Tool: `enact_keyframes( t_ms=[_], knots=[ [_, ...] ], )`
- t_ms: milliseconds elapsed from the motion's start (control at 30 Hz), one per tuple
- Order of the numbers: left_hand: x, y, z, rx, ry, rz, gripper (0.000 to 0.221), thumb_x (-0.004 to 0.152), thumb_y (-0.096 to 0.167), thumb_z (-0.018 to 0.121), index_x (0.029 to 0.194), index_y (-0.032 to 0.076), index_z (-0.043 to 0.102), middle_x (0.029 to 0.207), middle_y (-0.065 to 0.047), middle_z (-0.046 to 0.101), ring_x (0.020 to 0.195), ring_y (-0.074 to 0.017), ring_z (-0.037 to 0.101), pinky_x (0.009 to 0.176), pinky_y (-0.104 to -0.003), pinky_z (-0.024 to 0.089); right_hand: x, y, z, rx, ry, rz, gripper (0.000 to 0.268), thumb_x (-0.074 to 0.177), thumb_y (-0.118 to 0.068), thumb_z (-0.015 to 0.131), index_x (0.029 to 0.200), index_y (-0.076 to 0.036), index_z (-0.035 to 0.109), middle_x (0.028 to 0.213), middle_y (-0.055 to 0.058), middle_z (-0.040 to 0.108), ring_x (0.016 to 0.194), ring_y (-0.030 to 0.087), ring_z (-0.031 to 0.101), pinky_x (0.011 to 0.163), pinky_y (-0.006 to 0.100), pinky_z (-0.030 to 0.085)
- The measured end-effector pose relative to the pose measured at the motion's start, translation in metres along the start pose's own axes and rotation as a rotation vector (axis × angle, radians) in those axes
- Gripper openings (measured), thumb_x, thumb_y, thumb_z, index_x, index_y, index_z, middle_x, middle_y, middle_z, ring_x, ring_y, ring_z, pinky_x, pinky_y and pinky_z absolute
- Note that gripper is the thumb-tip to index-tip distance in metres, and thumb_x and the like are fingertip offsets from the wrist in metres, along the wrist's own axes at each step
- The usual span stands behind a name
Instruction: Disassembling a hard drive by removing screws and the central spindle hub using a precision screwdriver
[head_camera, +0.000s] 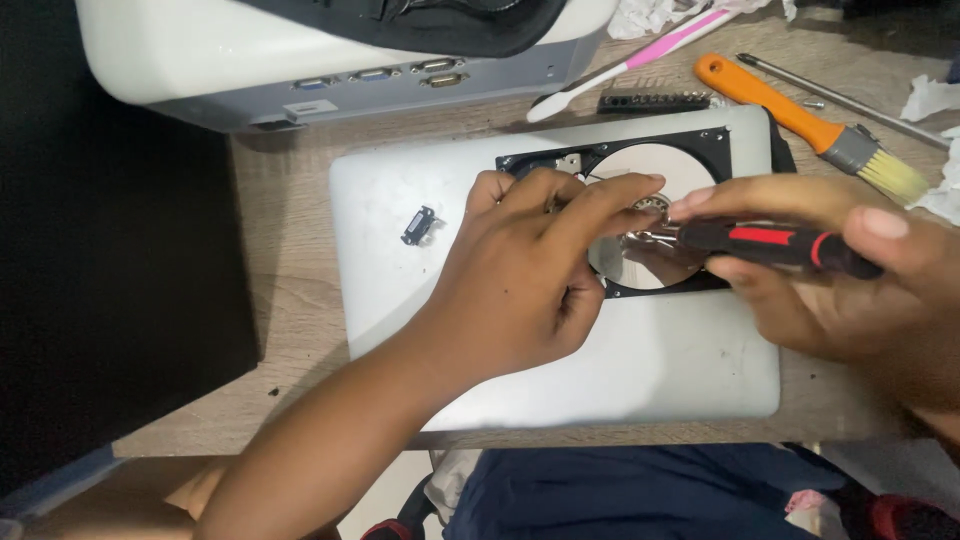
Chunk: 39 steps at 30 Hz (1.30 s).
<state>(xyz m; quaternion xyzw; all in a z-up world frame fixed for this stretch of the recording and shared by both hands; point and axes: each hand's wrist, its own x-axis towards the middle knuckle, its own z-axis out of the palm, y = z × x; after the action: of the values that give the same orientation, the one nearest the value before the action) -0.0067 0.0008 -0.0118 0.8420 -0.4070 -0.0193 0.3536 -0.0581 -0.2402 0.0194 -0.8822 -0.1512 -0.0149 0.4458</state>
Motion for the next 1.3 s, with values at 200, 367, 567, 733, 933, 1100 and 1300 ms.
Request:
enact_keyframes(
  t_ms=[200,367,567,733,933,1100,1300],
  knots=[
    [0.001,-0.002,0.004,-0.014,0.019,0.003,0.072,0.08,0.003,0.056,0.149,0.018,0.039,0.128,0.012,0.08,0.111,-0.0218,0.057,0.088,-0.041,0.031,-0.014,0.028,-0.004,-0.139,0.152,-0.399,0.058,0.11,0.005,0.065,0.151,-0.008,0.026,0.124,0.036,0.061,0.113,0.041,0.073,0.106,0.048,0.06],
    [0.003,-0.002,0.006,0.009,0.046,0.015,0.071,0.081,0.002,0.055,0.147,0.019,0.04,0.127,0.013,0.08,0.109,-0.0222,0.058,0.086,-0.041,0.032,0.012,0.007,-0.031,-0.197,-0.026,-0.31,0.043,0.097,-0.001,0.07,0.132,0.009,0.048,0.123,0.029,0.064,0.114,0.036,0.073,0.101,0.041,0.062],
    [0.006,-0.002,0.009,0.074,0.061,0.033,0.054,0.092,0.012,0.056,0.144,0.019,0.043,0.121,0.016,0.078,0.108,-0.0227,0.057,0.084,-0.043,0.033,0.033,-0.025,-0.042,-0.68,-0.409,-0.507,0.055,0.079,0.013,0.049,0.128,-0.009,0.058,0.12,0.01,0.06,0.077,0.027,0.061,0.041,0.038,0.043],
    [0.008,-0.004,0.011,0.15,0.044,0.04,0.055,0.094,0.028,0.069,0.141,0.021,0.043,0.113,0.01,0.078,0.107,-0.026,0.055,0.084,-0.045,0.033,0.047,-0.035,-0.034,-1.231,-0.403,-0.586,0.032,0.114,-0.032,0.05,0.086,-0.016,0.049,0.072,0.0,0.045,0.059,0.023,0.055,0.05,0.039,0.041],
    [0.009,-0.003,0.011,0.199,0.116,0.059,0.053,0.087,0.027,0.075,0.135,0.018,0.054,0.115,0.002,0.071,0.109,-0.0244,0.054,0.083,-0.042,0.035,0.042,-0.038,-0.036,-1.32,-0.442,-0.513,0.012,0.092,-0.009,0.058,0.096,-0.019,0.053,0.082,-0.002,0.054,0.066,0.024,0.061,0.052,0.041,0.042],
    [0.008,-0.008,0.014,0.297,0.224,0.162,0.03,0.087,0.034,0.076,0.11,0.016,0.07,0.113,0.005,0.066,0.1,-0.0276,0.053,0.076,-0.046,0.033,0.05,-0.037,-0.034,-1.482,-0.47,-0.494,0.009,0.099,-0.029,0.052,0.093,-0.023,0.05,0.083,-0.006,0.055,0.072,0.02,0.068,0.053,0.039,0.045],
    [0.008,-0.008,0.017,0.346,0.252,0.165,0.029,0.085,0.037,0.078,0.104,0.016,0.072,0.114,0.007,0.069,0.1,-0.0273,0.053,0.075,-0.046,0.032,0.061,-0.035,-0.04,-1.53,-0.494,-0.536,0.064,0.118,-0.061,0.04,0.07,-0.02,0.05,0.062,-0.003,0.048,0.057,0.021,0.059,0.051,0.036,0.036]
  ],
)
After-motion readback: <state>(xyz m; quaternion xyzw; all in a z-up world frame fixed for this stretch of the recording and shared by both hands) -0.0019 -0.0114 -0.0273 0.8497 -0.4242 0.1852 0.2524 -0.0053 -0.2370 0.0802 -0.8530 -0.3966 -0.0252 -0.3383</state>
